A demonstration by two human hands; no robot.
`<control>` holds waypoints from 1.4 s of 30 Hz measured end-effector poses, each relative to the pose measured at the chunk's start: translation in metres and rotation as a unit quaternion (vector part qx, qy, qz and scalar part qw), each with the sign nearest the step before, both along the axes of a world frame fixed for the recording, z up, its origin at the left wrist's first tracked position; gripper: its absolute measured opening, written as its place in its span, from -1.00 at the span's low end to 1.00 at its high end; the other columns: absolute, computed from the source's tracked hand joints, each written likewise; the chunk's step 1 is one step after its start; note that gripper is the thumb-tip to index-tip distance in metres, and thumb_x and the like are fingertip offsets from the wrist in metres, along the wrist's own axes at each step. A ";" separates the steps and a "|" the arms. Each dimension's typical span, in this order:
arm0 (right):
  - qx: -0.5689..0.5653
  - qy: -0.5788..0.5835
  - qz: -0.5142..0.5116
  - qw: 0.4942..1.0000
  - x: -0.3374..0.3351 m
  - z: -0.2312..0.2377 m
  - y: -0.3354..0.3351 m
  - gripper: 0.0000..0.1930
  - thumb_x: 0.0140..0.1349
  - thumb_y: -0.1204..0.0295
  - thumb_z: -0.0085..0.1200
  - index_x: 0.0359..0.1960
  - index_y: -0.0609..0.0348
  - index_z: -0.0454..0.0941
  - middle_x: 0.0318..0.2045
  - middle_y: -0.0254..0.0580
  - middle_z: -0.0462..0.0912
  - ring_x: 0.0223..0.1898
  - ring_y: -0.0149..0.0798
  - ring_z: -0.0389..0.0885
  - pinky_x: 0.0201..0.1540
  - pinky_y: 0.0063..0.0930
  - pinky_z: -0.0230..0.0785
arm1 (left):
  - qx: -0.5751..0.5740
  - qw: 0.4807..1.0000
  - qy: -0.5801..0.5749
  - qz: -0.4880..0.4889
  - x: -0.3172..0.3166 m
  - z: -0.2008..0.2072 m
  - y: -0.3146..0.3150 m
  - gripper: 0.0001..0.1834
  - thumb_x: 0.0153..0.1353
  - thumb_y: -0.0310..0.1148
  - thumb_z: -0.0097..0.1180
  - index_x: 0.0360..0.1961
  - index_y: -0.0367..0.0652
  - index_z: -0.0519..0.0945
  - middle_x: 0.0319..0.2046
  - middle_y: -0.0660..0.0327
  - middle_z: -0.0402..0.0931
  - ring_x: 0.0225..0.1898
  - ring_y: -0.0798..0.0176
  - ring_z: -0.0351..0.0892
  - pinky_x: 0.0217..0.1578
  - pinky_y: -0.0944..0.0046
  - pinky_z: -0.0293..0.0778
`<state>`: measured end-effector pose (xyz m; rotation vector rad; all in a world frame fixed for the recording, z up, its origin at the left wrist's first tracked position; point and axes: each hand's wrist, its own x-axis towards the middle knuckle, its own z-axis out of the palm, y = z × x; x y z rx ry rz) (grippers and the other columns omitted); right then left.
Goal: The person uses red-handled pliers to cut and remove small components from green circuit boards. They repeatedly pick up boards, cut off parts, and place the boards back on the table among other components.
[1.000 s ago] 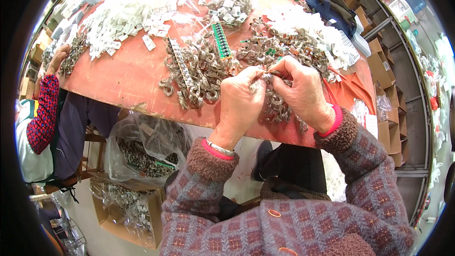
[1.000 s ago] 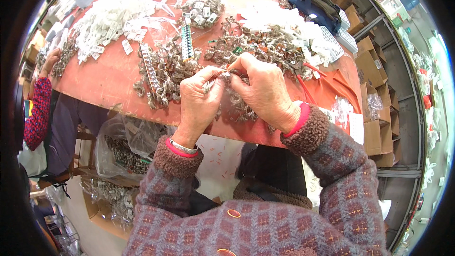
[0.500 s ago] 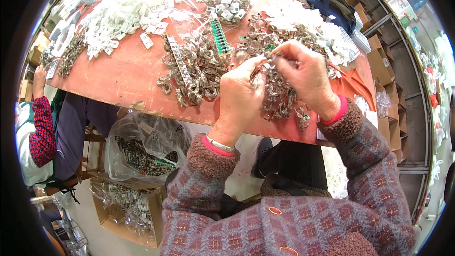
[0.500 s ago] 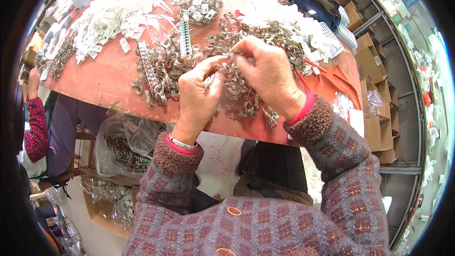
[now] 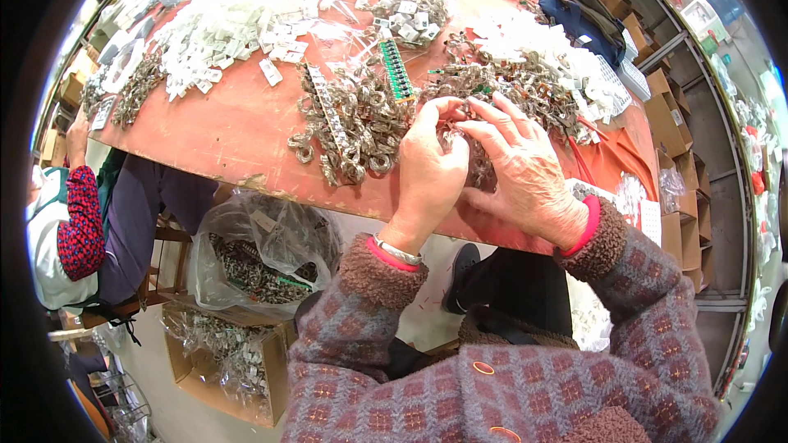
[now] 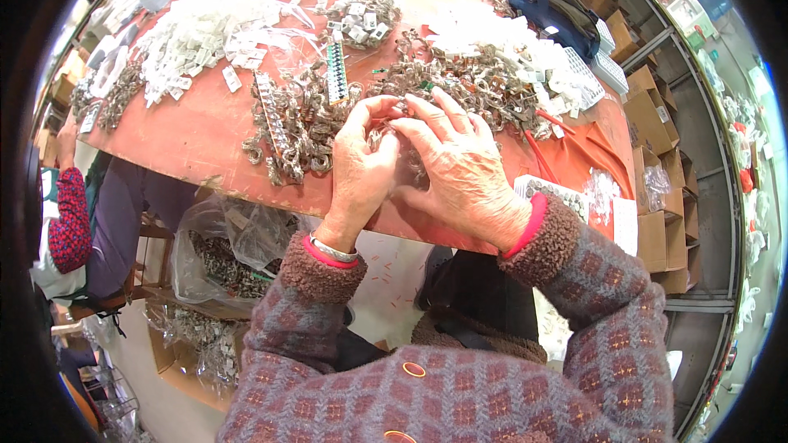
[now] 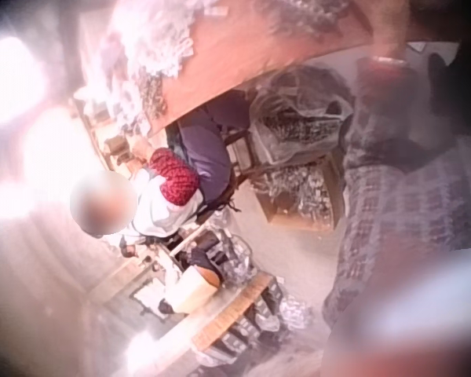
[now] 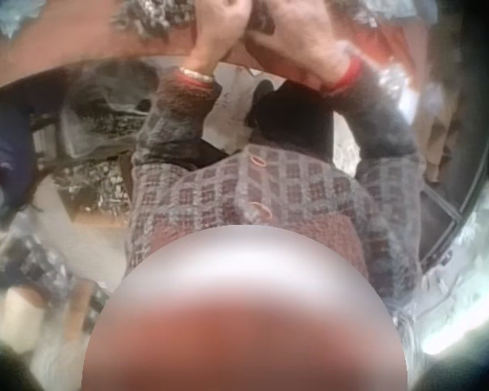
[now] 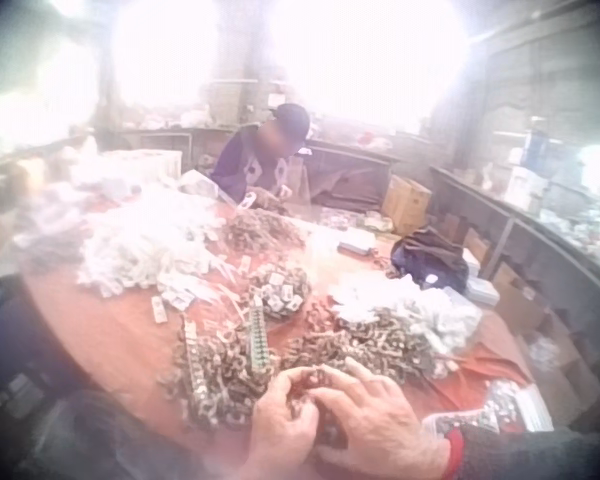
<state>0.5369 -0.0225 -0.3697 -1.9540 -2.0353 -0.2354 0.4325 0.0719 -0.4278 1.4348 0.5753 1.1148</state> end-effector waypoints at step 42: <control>0.070 0.382 -0.031 0.921 0.056 0.039 0.088 -0.75 0.19 0.48 0.14 -0.08 0.22 0.63 -0.33 -0.34 0.70 -0.37 -0.57 0.58 -0.31 -0.65 0.46 | 0.078 0.997 -0.001 0.007 -0.019 0.012 0.004 -0.90 0.20 -0.54 0.08 -0.28 -0.30 0.60 -0.36 0.08 0.56 -0.33 0.17 0.56 -0.24 0.23 0.46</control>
